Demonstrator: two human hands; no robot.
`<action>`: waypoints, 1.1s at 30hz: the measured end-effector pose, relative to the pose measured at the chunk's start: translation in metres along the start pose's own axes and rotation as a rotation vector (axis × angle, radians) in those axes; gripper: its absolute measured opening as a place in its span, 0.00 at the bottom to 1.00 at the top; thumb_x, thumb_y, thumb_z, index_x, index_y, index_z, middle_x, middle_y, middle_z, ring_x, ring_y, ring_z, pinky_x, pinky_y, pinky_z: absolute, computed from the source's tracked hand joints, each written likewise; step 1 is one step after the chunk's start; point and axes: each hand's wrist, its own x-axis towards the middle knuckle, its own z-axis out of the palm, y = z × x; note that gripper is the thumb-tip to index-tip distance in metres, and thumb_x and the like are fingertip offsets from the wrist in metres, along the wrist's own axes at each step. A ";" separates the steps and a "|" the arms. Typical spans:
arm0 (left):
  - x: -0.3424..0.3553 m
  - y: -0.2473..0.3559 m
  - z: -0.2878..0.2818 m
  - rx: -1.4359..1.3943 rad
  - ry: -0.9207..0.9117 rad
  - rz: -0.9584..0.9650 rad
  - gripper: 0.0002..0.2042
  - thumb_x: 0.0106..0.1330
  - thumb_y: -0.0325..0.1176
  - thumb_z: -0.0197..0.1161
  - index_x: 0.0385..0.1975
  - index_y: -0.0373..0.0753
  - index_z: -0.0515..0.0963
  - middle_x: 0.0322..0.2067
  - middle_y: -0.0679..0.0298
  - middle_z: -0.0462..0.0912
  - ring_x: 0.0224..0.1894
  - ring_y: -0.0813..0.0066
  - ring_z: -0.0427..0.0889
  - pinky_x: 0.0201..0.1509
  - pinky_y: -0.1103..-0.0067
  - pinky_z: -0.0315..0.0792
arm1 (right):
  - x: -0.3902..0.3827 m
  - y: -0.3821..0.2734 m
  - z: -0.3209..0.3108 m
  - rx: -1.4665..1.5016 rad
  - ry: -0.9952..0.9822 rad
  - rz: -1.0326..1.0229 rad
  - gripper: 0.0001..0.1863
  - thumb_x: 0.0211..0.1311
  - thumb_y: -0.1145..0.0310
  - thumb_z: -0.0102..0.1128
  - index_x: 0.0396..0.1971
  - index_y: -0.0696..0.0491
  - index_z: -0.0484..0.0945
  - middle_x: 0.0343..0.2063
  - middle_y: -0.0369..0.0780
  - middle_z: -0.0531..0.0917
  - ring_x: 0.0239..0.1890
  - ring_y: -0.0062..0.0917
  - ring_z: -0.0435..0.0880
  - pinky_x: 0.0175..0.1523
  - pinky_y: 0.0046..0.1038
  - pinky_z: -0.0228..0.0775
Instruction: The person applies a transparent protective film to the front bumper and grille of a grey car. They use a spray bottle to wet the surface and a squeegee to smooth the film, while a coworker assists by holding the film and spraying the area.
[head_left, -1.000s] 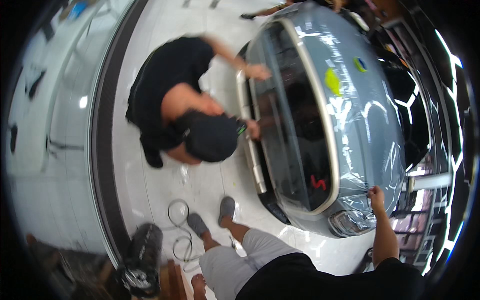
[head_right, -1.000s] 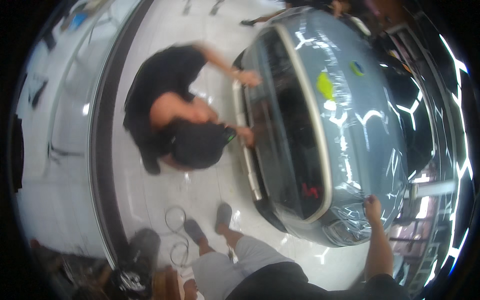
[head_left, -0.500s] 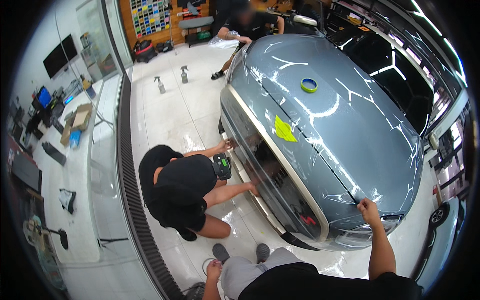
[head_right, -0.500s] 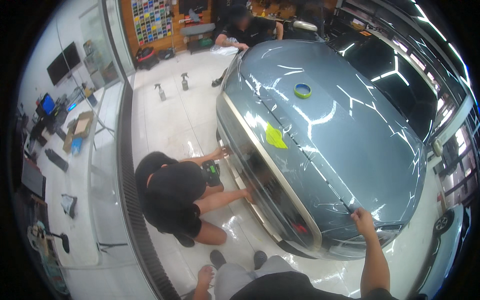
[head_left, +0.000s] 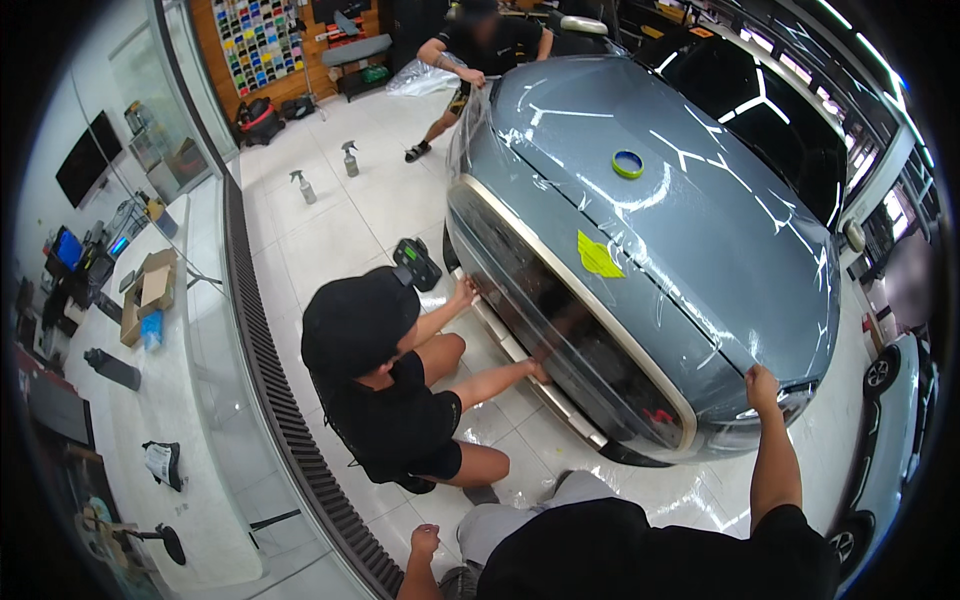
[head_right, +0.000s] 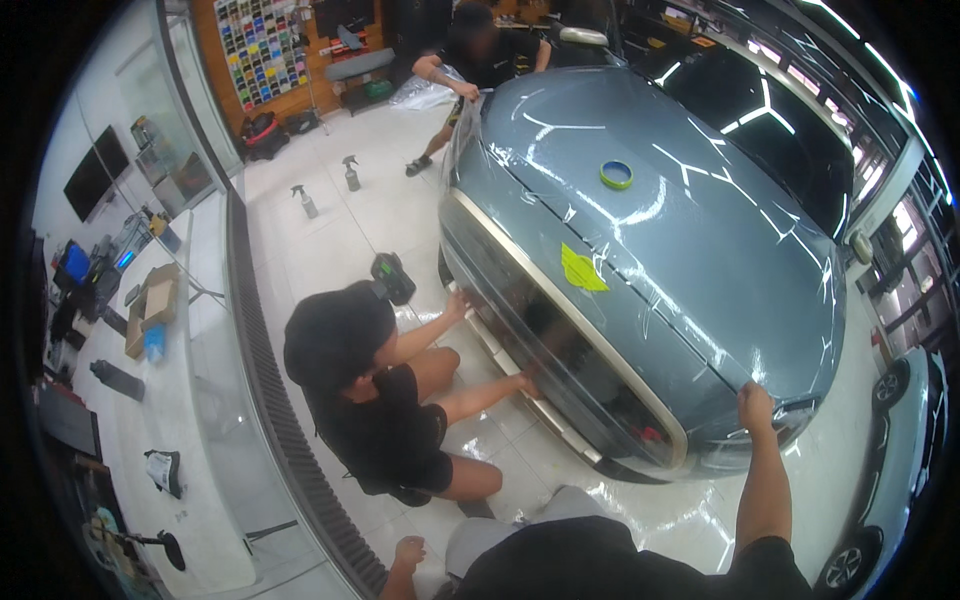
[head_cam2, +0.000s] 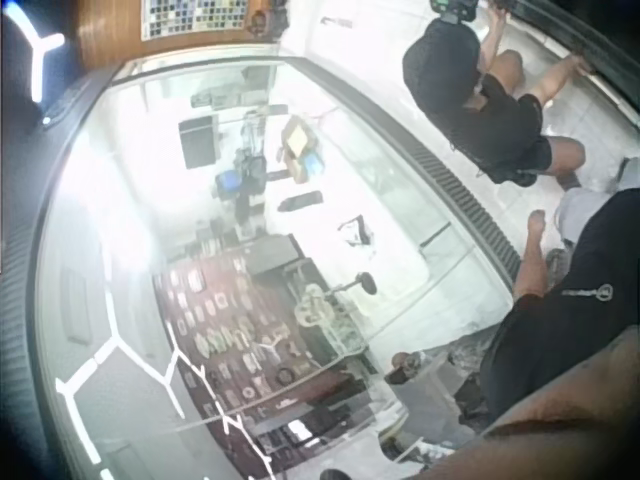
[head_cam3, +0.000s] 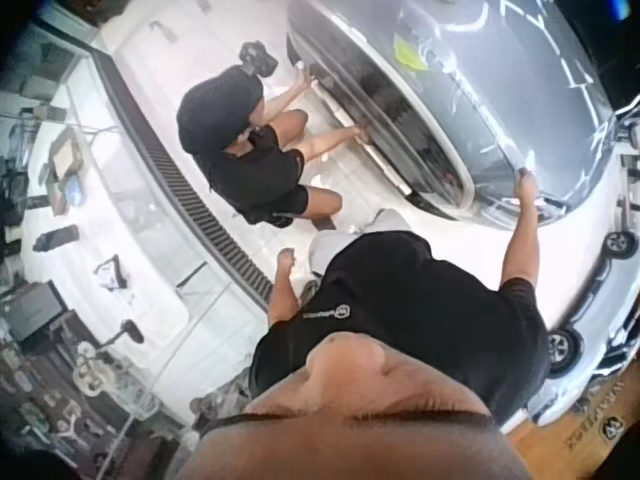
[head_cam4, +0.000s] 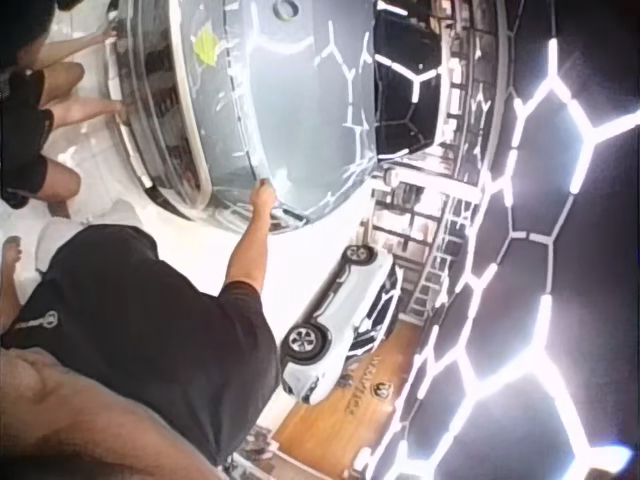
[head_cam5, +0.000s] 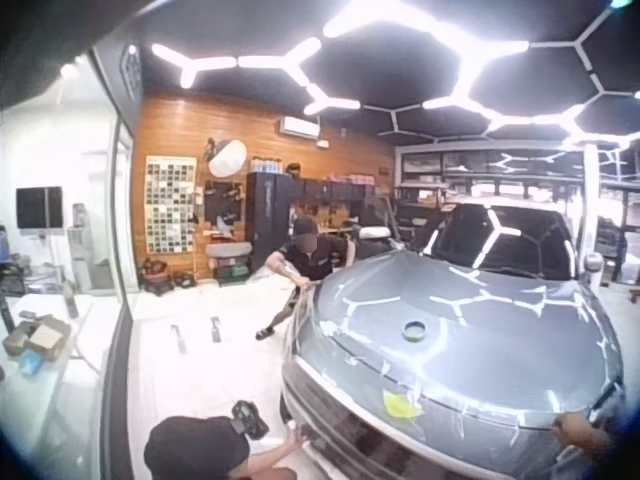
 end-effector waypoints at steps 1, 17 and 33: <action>0.018 -0.024 -0.015 0.066 -0.109 0.081 0.09 0.64 0.30 0.53 0.41 0.38 0.75 0.29 0.61 0.78 0.23 0.70 0.77 0.21 0.76 0.68 | 0.001 -0.001 0.002 -0.009 -0.018 0.028 0.08 0.57 0.66 0.56 0.30 0.55 0.77 0.31 0.47 0.82 0.37 0.46 0.80 0.42 0.43 0.69; 0.015 0.054 -0.015 -0.088 -0.089 -0.005 0.10 0.62 0.34 0.61 0.39 0.36 0.75 0.23 0.63 0.75 0.19 0.72 0.76 0.18 0.77 0.68 | -0.011 0.001 0.006 0.169 -0.020 0.053 0.07 0.60 0.65 0.54 0.33 0.53 0.76 0.31 0.47 0.82 0.36 0.45 0.79 0.47 0.43 0.66; -0.027 0.064 0.090 0.605 0.028 0.329 0.18 0.58 0.45 0.62 0.39 0.36 0.81 0.40 0.51 0.83 0.45 0.55 0.81 0.50 0.70 0.73 | -0.023 0.007 -0.018 0.347 -0.008 -0.204 0.06 0.65 0.68 0.49 0.31 0.55 0.70 0.26 0.49 0.78 0.33 0.49 0.76 0.40 0.47 0.62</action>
